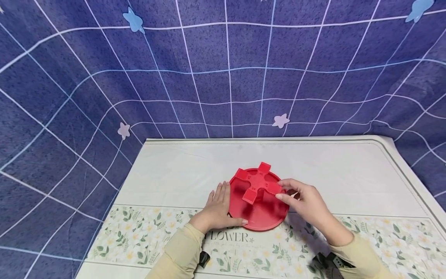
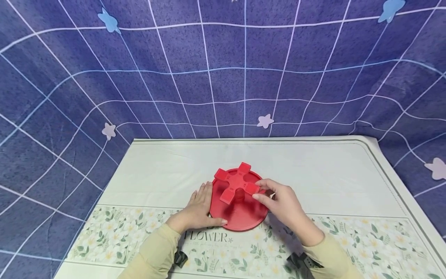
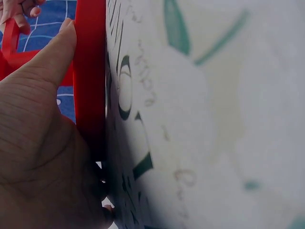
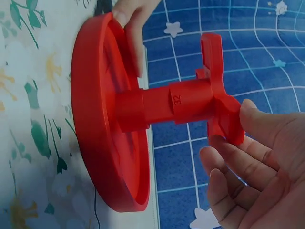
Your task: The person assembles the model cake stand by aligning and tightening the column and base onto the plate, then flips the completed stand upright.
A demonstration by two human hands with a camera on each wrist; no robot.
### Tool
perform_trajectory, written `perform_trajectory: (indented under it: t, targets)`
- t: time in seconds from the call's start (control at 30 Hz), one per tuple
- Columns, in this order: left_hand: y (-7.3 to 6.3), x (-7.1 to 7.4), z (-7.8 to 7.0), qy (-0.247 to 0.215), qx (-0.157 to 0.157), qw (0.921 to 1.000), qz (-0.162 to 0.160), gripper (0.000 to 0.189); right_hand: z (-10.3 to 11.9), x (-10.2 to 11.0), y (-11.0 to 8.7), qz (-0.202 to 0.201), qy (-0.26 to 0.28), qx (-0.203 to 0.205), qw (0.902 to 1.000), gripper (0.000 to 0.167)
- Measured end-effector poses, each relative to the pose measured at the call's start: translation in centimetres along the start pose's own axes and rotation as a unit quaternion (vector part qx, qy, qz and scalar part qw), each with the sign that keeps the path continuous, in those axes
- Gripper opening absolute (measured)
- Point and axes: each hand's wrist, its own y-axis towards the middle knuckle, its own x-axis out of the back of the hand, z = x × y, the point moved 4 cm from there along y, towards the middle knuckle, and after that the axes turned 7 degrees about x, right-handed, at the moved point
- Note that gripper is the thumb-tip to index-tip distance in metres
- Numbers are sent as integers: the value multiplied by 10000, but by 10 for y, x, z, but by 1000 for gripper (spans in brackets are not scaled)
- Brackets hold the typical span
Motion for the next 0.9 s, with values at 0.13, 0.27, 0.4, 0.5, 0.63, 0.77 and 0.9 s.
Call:
perform_trajectory:
  t: [0.13,0.27,0.4,0.5,0.63,0.77,0.9]
  targets:
    - [-1,1,0,-13,4,10000,24,132,5,-5,-1,83,-117,79,9999,32]
    - [-2,2,-1,-13,15,10000,64,131,9,-9,-2,178,-257,11,9995,36]
    - [-3,2,-2,-22,24,10000,86,131,11,-12,-2,158,-339,-15,9993,38]
    - [-3,2,-2,-48,33,9999,81,132,12,-14,-2,112,-356,38,9993,37]
    - [-3,3,-2,-31,62,9999,76,132,13,-15,-2,115,-307,89,9994,35]
    - [-4,5,-2,52,99,9999,128,131,14,-15,-1,160,-226,57,9996,32]
    - [-6,8,-6,1,19,9999,104,130,16,-14,-1,156,-150,34,9998,29]
